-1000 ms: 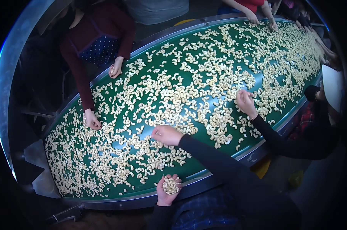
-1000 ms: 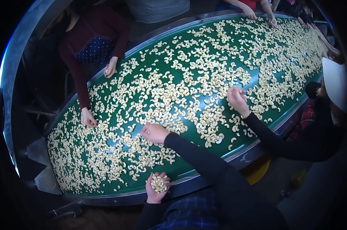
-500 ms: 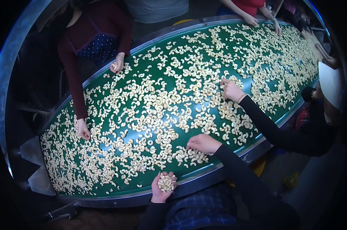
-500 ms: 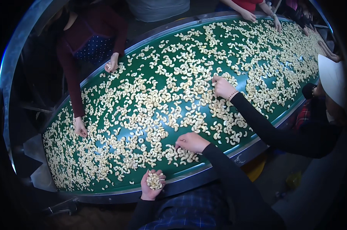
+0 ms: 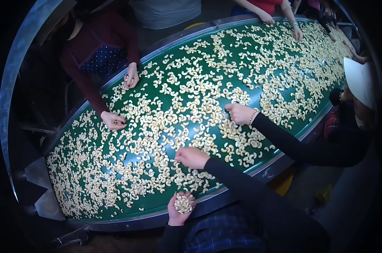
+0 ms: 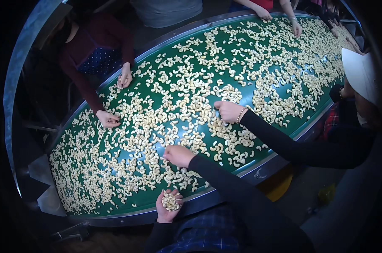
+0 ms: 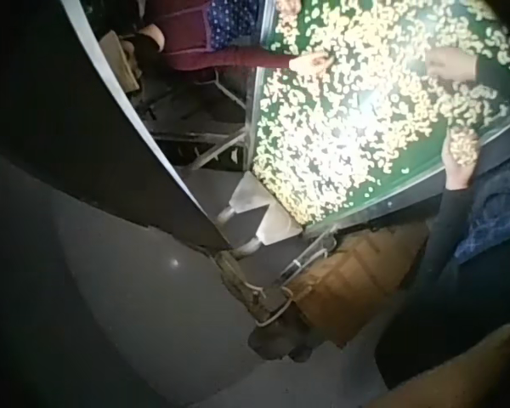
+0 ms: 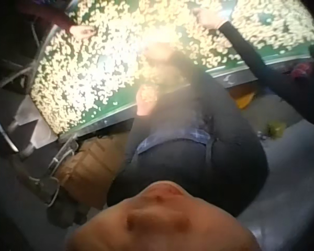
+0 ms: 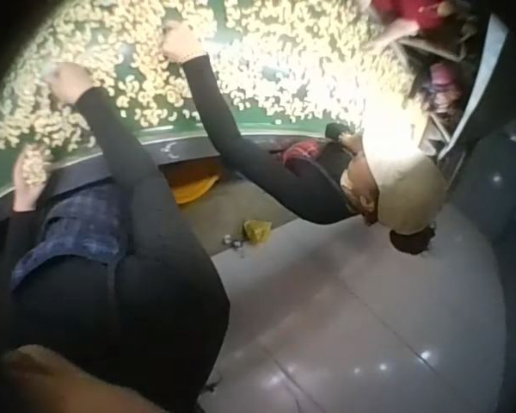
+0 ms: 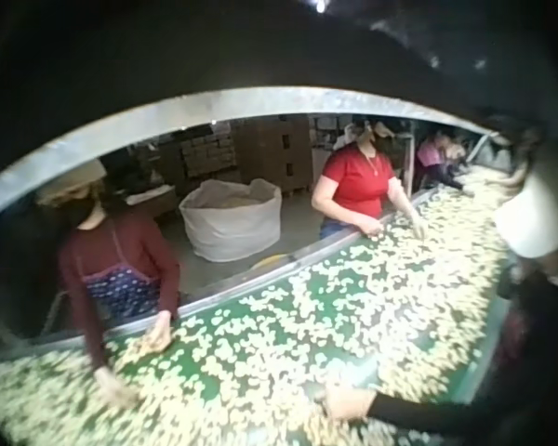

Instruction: The person sorts cashew nuts moving along a conveyor belt by picking through them and collecting selected nuts by hand.

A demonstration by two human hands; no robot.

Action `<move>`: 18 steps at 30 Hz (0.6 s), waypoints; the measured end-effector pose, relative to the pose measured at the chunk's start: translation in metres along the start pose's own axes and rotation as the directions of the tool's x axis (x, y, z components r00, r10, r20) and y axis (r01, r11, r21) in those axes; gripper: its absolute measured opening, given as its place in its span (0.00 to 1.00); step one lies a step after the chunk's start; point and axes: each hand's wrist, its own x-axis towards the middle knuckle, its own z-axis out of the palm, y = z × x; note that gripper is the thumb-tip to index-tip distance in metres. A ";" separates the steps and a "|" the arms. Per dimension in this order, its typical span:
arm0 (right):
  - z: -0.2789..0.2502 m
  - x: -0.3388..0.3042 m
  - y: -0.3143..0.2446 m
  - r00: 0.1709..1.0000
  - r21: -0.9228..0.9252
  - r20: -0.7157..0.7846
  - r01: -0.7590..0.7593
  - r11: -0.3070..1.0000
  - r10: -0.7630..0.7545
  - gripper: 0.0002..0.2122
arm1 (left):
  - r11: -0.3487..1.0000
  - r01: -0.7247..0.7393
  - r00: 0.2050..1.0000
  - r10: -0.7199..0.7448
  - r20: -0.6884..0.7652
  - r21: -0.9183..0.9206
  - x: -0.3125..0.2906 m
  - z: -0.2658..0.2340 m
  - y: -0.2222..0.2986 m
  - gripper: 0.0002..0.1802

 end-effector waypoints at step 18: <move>-0.154 -0.022 0.040 0.908 -0.072 -0.405 -0.149 0.986 0.108 0.13 | 1.000 -0.002 0.997 0.002 0.080 -0.005 0.059 0.032 -0.076 0.15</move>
